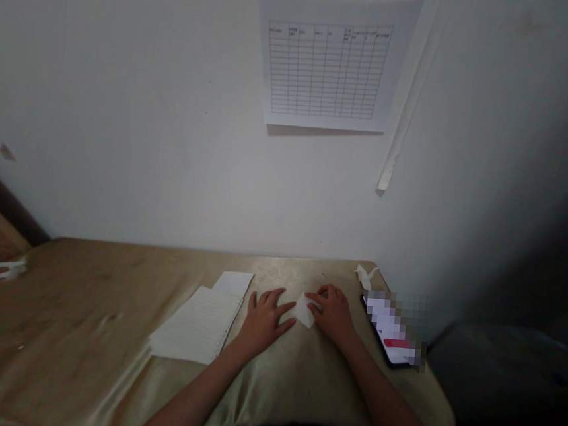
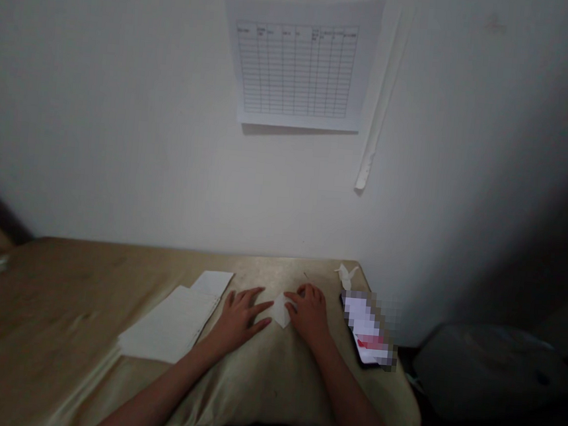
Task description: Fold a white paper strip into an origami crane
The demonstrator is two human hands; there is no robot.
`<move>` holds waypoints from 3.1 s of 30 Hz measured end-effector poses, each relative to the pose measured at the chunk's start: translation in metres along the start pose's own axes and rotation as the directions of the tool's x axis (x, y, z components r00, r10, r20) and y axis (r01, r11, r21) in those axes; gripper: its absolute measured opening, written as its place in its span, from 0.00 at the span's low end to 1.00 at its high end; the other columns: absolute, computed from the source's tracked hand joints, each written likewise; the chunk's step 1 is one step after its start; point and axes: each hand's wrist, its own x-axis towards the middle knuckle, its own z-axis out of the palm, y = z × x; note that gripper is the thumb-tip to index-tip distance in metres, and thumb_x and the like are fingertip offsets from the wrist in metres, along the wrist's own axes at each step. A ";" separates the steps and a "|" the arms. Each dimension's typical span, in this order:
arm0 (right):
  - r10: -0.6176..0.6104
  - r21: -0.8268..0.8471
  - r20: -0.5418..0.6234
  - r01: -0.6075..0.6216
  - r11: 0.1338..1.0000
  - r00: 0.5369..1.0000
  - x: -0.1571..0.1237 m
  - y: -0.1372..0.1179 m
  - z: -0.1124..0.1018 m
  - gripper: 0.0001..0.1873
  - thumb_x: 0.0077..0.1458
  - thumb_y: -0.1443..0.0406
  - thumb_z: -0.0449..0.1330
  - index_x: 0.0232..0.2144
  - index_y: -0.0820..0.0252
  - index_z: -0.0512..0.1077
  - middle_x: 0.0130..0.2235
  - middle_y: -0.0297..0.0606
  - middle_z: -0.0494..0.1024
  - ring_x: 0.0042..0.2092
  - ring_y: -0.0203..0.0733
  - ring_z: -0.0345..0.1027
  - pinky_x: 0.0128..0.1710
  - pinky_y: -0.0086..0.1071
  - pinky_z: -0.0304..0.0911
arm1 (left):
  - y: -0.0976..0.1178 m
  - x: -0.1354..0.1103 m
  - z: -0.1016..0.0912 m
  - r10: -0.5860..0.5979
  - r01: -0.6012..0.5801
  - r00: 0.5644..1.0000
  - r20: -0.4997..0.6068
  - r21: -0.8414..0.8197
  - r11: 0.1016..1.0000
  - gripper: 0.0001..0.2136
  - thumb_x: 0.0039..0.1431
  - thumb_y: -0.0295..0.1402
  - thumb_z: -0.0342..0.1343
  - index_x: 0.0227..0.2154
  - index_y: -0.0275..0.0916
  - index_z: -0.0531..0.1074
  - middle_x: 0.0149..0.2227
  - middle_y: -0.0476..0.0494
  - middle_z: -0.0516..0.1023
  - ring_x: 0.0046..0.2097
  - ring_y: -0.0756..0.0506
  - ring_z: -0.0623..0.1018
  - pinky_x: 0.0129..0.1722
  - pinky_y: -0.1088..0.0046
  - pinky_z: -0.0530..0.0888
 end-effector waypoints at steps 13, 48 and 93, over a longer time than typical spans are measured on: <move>-0.005 -0.033 0.009 0.005 0.999 1.000 -0.001 -0.001 0.000 0.20 0.65 0.59 0.59 0.58 0.39 0.75 0.54 0.42 0.73 0.58 0.50 0.64 0.62 0.45 0.57 | 0.008 0.034 0.012 -0.003 0.005 1.000 -0.026 0.079 0.997 0.19 0.70 0.46 0.53 0.61 0.62 0.72 0.70 0.41 0.64 0.67 0.31 0.64 0.66 0.30 0.53; 0.029 -0.131 -0.005 -0.030 0.991 1.000 -0.024 0.008 -0.021 0.13 0.66 0.60 0.57 0.44 0.58 0.80 0.49 0.48 0.76 0.53 0.53 0.67 0.56 0.43 0.62 | 0.007 0.032 0.014 -0.031 0.035 0.998 -0.052 0.086 0.996 0.19 0.69 0.49 0.54 0.60 0.65 0.72 0.69 0.43 0.66 0.67 0.30 0.65 0.65 0.32 0.55; -0.162 -0.031 0.064 0.165 0.986 0.985 0.002 0.010 0.000 0.22 0.66 0.60 0.58 0.61 0.47 0.73 0.61 0.48 0.70 0.64 0.53 0.60 0.65 0.48 0.57 | 0.007 -0.007 -0.013 -0.051 0.051 0.996 -0.067 -0.001 0.999 0.10 0.65 0.40 0.62 0.47 0.55 0.81 0.60 0.43 0.74 0.63 0.34 0.70 0.66 0.34 0.54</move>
